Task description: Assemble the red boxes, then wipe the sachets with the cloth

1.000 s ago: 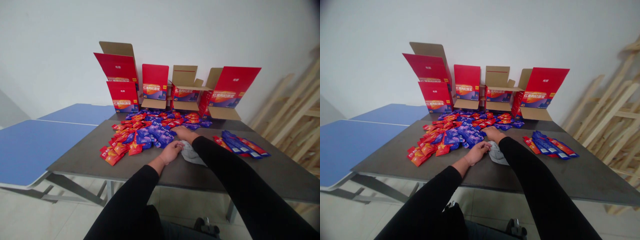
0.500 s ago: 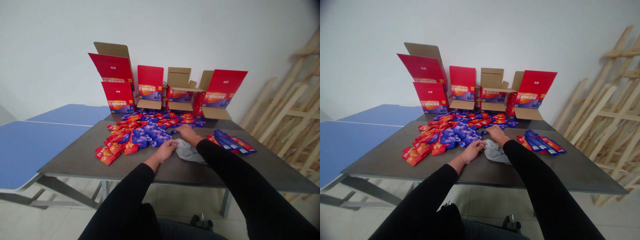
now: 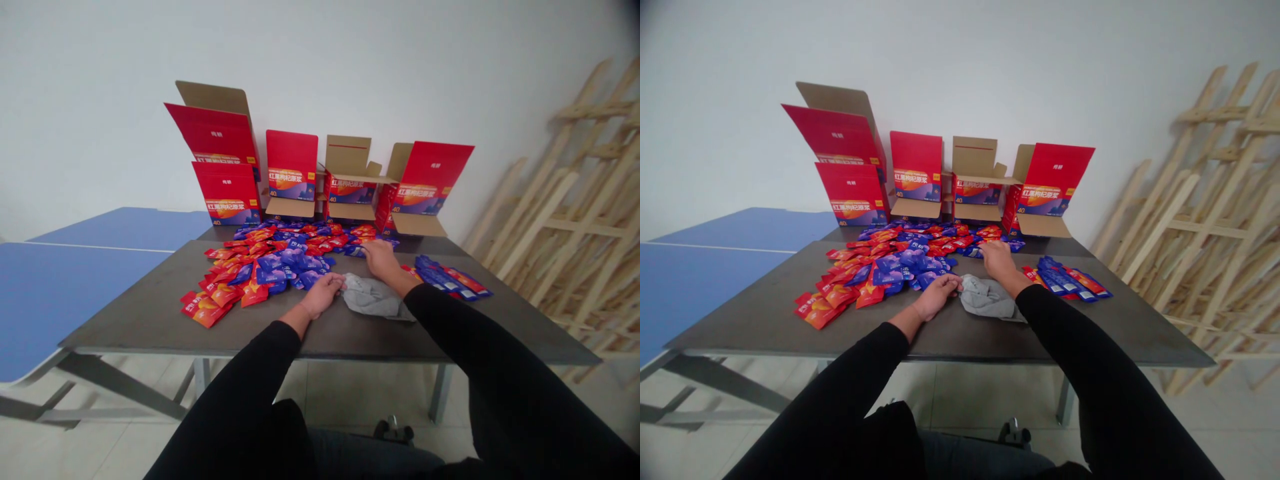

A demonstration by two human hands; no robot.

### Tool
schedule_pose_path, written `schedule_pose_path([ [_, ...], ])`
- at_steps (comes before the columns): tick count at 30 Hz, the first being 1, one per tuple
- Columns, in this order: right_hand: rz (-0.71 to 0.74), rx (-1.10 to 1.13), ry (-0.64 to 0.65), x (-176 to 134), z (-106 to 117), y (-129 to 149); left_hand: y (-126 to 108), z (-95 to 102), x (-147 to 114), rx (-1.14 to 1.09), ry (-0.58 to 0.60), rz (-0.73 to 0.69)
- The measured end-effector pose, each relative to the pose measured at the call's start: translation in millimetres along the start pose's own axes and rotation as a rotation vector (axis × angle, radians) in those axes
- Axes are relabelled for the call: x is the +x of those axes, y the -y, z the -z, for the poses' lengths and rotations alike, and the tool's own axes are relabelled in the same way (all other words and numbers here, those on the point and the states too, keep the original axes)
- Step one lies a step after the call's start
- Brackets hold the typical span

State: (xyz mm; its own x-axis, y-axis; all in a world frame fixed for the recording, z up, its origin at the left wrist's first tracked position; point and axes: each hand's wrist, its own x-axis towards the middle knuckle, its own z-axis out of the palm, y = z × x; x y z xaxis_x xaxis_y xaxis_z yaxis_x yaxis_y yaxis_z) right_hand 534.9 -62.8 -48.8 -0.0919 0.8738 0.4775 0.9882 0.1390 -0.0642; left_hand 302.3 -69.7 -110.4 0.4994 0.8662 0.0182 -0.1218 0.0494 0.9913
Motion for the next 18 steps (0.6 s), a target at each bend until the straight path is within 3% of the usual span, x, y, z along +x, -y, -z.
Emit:
schedule_pose_path([
  [5, 0.250, 0.085, -0.013, -18, 7, 15, -11, 1.0, 0, -0.305, -0.043, 0.126],
  [10, 0.427, 0.110, 0.055, -48, 3, 37, -21, 4.2, -7, -0.480, 0.068, 0.174],
  [14, 0.382, 0.141, 0.006, -66, -9, 45, -22, 4.8, -10, -0.515, 0.060, 0.153],
  [18, 0.165, 0.226, -0.176, -77, -26, 44, -22, 3.5, -8, -0.536, 0.007, 0.119],
])
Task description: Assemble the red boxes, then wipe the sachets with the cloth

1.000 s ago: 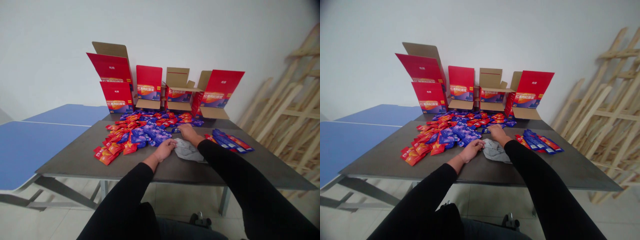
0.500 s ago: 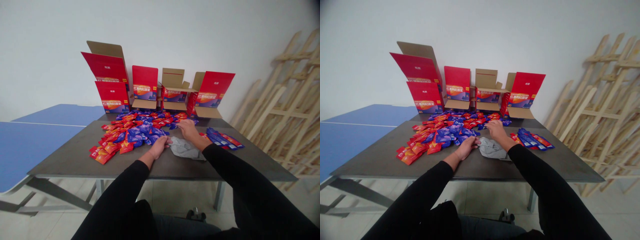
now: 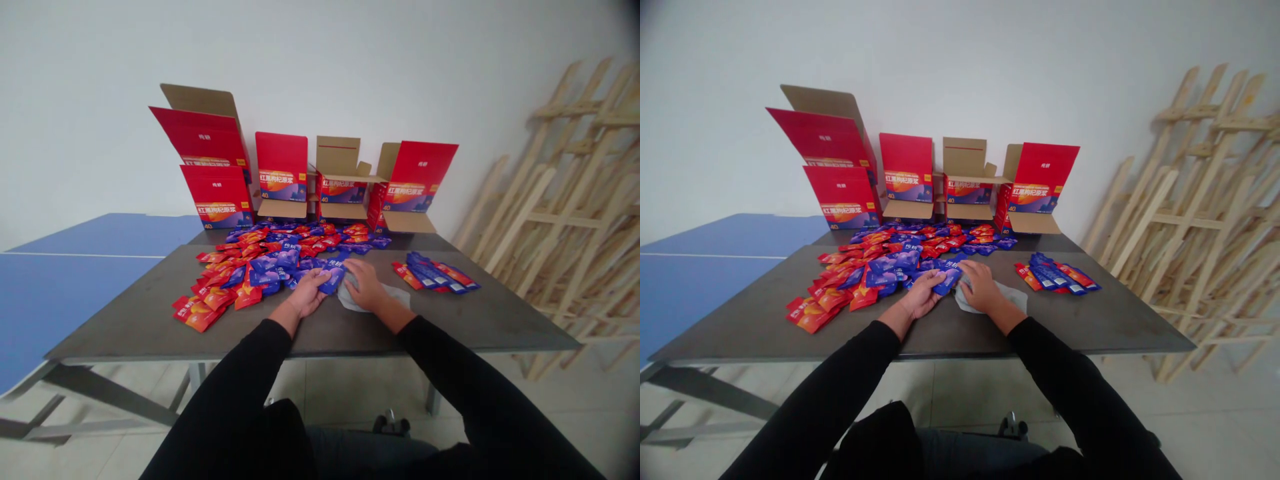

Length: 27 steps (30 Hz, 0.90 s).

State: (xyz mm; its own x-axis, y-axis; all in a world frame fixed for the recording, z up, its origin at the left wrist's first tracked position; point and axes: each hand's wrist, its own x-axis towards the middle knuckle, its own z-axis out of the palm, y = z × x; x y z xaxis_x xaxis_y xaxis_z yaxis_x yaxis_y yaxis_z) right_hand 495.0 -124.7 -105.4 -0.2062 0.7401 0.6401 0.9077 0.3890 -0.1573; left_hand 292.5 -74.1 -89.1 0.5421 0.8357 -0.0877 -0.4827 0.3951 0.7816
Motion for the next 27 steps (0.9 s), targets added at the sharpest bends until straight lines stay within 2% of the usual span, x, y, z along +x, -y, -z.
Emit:
schedule_pose_path([
  [2, -0.133, 0.004, -0.032, -5, -7, -2, -1, -0.7, 0, -0.003, -0.001, -0.018],
  [4, -0.236, -0.001, 0.042, -9, -12, -4, -2, -1.4, -1, -0.009, 0.019, -0.022],
  [7, -0.246, 0.019, 0.208, -12, -16, -6, -5, -2.4, -5, -0.030, 0.049, -0.012],
  [10, -0.235, 0.099, 0.236, -14, -16, -10, -8, -3.1, -8, -0.063, 0.043, 0.010],
  [13, -0.342, 0.154, 0.104, -12, -11, -15, -9, -3.1, -9, -0.083, 0.014, 0.009],
  [16, -0.454, 0.148, -0.149, -10, -2, -18, -7, -3.0, -7, -0.061, -0.041, -0.009],
  [18, -0.405, 0.153, -0.266, -10, 4, -17, -6, -2.9, -6, -0.050, -0.057, -0.013],
  [20, -0.258, 0.176, -0.290, -12, 7, -13, -5, -2.7, -4, -0.066, -0.056, -0.007],
  [23, -0.032, 0.196, -0.184, -17, 6, -2, -4, -1.8, -2, -0.105, -0.032, 0.039],
  [27, 0.153, 0.152, 0.043, -21, 2, 13, -2, -0.8, -2, -0.078, 0.036, 0.112],
])
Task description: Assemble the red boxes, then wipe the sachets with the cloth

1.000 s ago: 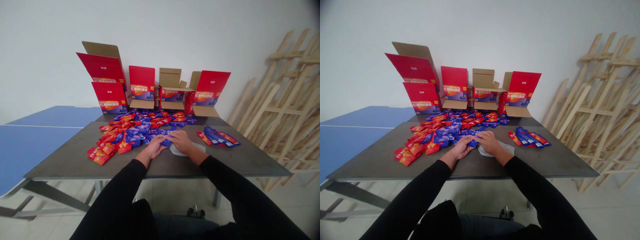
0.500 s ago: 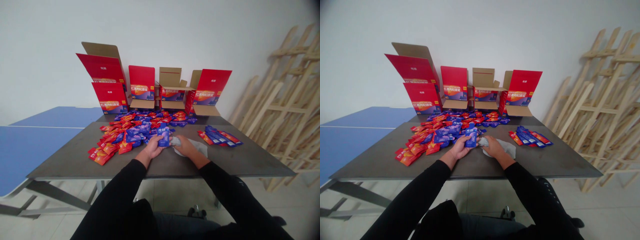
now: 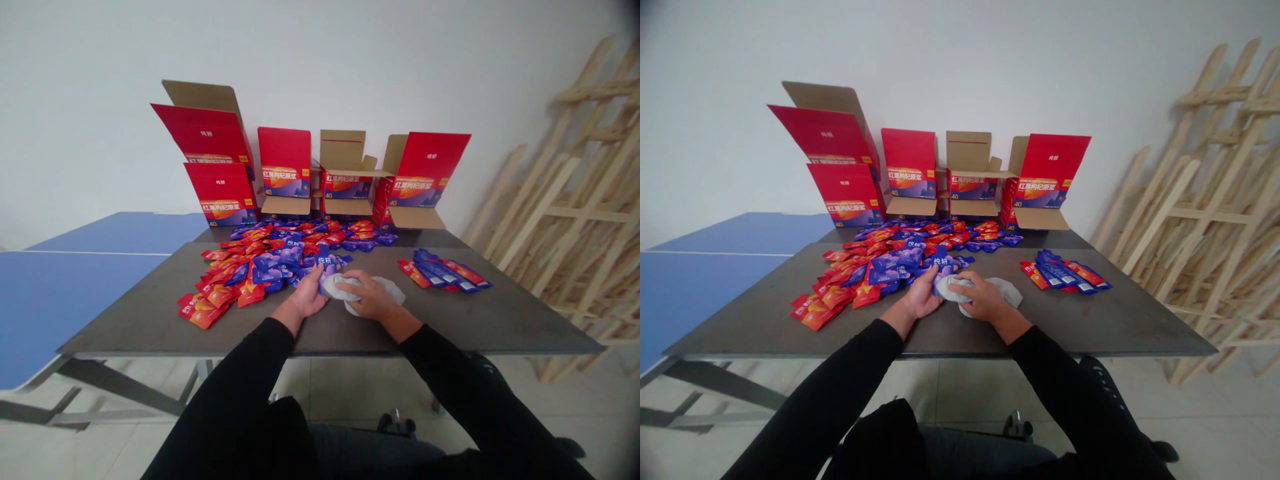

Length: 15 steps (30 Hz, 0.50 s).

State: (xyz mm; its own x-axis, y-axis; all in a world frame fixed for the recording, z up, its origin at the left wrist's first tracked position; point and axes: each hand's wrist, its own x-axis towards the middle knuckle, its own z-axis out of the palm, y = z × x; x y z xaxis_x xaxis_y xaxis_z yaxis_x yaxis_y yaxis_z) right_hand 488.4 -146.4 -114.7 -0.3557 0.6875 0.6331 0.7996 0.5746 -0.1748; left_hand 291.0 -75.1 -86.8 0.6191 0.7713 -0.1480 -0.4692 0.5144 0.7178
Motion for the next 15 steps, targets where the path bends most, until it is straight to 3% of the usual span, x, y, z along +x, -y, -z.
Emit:
schedule_pose_path([
  [3, 0.059, -0.022, 0.041, 3, -4, 6, 3, -0.4, -1, 0.030, 0.064, 0.056],
  [10, 0.016, -0.075, 0.033, 8, -11, 6, 7, -0.7, -5, 0.074, 0.128, 0.118],
  [15, -0.077, -0.104, -0.069, 9, -14, 5, 11, 1.1, -5, 0.113, 0.123, 0.128],
])
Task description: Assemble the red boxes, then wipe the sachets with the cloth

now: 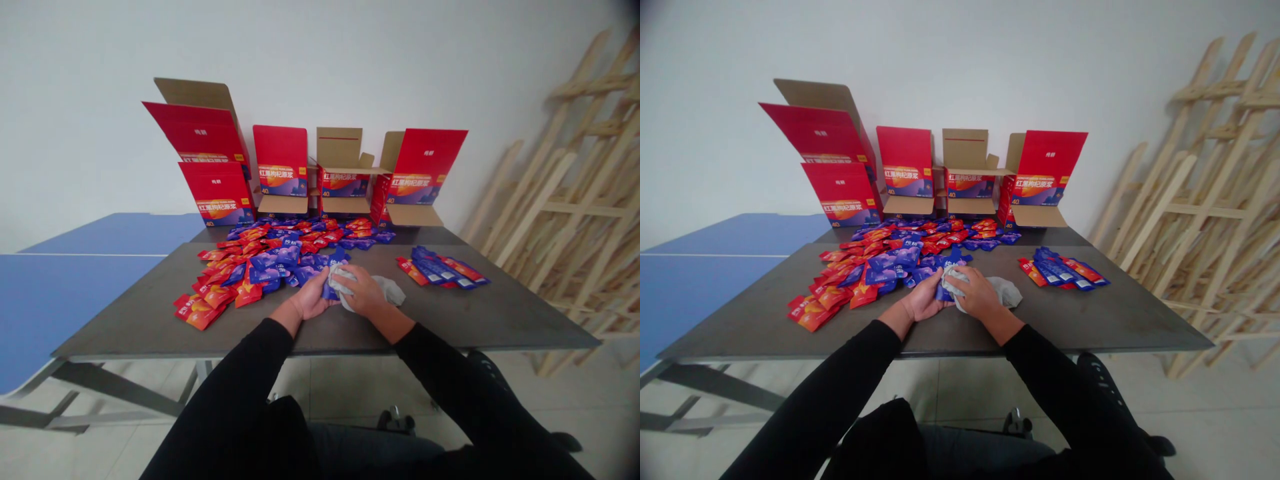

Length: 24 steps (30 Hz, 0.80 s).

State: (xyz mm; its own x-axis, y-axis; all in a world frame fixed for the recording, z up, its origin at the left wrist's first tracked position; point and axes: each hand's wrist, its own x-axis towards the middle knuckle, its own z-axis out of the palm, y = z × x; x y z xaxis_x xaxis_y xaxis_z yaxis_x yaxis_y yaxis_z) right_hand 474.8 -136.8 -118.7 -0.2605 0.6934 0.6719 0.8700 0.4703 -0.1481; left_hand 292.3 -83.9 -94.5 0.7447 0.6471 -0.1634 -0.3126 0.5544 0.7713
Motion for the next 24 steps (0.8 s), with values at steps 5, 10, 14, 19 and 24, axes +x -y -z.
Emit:
schedule_pose_path([
  [5, -0.127, 0.009, -0.163, 2, -4, -8, 2, -1.3, 1, 0.078, -0.034, -0.003],
  [10, -0.251, 0.044, -0.232, 5, -3, -23, -2, -1.4, -2, 0.116, 0.003, 0.046],
  [14, -0.340, 0.030, -0.286, 6, -1, -36, -5, -0.5, -4, 0.101, 0.035, 0.064],
  [19, -0.328, 0.011, -0.433, 5, 2, -38, -11, 1.8, -4, -0.056, 0.046, 0.100],
  [24, 0.092, 0.067, -0.305, 0, 7, -12, -17, 0.7, -7, -0.204, 0.001, 0.072],
])
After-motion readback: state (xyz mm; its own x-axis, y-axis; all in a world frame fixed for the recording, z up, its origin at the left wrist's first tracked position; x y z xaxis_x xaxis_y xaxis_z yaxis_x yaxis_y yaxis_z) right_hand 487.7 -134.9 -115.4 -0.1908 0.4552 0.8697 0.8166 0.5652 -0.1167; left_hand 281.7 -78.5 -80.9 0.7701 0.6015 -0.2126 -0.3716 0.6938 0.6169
